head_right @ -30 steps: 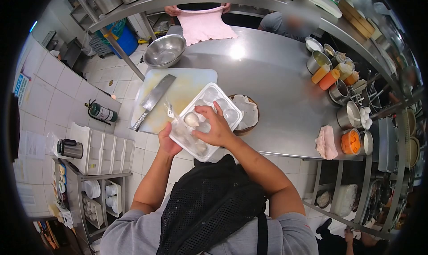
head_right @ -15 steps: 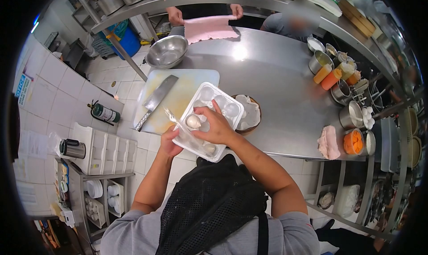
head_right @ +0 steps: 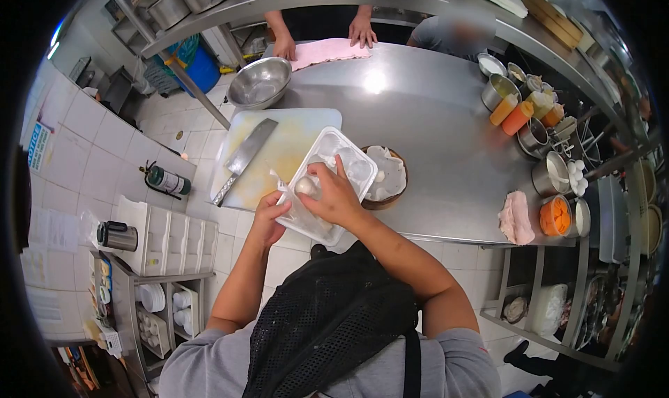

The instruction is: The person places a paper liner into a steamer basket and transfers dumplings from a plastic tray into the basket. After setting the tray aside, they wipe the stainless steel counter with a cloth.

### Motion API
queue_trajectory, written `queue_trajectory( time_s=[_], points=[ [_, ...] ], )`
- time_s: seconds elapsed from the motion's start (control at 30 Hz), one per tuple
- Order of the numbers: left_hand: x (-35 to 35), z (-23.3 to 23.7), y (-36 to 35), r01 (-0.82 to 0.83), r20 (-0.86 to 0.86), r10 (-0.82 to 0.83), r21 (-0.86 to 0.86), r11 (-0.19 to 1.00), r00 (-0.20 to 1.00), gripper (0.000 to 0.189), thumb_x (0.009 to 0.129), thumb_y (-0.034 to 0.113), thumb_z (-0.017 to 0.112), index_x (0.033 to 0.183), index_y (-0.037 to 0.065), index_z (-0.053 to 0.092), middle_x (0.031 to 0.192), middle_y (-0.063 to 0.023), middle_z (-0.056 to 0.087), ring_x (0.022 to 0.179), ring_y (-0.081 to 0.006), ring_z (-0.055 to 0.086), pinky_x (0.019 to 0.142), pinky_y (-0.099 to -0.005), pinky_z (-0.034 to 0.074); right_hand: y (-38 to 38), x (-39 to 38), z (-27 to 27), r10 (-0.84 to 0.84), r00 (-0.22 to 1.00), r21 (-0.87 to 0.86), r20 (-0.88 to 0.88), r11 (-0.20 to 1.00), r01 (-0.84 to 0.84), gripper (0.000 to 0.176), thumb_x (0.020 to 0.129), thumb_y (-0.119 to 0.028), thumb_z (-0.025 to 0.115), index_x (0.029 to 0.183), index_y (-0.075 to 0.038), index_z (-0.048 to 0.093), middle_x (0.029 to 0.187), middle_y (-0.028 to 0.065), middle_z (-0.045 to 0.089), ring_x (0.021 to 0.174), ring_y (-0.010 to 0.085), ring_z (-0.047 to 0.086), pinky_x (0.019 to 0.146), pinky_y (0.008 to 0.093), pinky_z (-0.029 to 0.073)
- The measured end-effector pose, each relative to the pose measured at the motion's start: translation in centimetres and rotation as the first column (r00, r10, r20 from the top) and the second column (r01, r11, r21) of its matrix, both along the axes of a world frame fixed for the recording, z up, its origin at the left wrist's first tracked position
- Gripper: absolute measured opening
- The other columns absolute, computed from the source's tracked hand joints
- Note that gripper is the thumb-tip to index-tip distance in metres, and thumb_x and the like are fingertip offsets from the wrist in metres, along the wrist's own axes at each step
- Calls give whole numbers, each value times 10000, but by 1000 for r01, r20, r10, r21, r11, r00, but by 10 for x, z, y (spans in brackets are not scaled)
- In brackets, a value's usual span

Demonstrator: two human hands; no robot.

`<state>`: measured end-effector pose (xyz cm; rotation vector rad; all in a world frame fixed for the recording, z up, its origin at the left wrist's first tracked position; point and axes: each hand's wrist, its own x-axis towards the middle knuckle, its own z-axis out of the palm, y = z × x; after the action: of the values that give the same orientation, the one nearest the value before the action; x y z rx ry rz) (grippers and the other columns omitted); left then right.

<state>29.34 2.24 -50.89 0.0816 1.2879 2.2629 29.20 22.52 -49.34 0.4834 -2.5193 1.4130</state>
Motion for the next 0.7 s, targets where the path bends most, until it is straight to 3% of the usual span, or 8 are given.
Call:
queue_trajectory(
  time_s=[0.17,0.33,0.47,0.7],
  points=[
    [1,7,6,-46,32,45,46,998,998,422,888,98,599,1277,-46,522,1144,-117,640,1021,-205,627,921,-329,475,0,1,-6,-7,999,-10,-35,1000,7,502,765,-184,734,1170,-43,475,1114,125,601,1084,353,571,1175,552,125],
    [0,8,6,-99,50,96,56,993,994,431,906,172,585,1273,-45,522,1143,-117,642,1020,-211,631,923,-338,478,1,4,-7,56,996,-33,-66,998,-58,514,747,-161,739,1163,-45,462,1213,156,553,1176,367,520,1168,577,98],
    [-2,3,4,-64,20,63,63,996,998,426,907,191,589,1260,-40,530,1143,-113,640,1021,-204,628,919,-333,476,-2,5,-7,20,995,-45,-94,999,-25,537,730,-159,750,1166,-50,456,1235,160,545,1206,374,503,1165,588,88],
    [-2,4,11,-88,-14,89,44,995,996,423,904,190,592,1263,-27,534,1152,-100,630,1047,-189,608,937,-325,458,-2,1,-10,-12,993,-29,-117,1000,9,430,722,-136,754,1069,-77,505,1267,144,516,1238,342,479,1155,596,96]
  ],
)
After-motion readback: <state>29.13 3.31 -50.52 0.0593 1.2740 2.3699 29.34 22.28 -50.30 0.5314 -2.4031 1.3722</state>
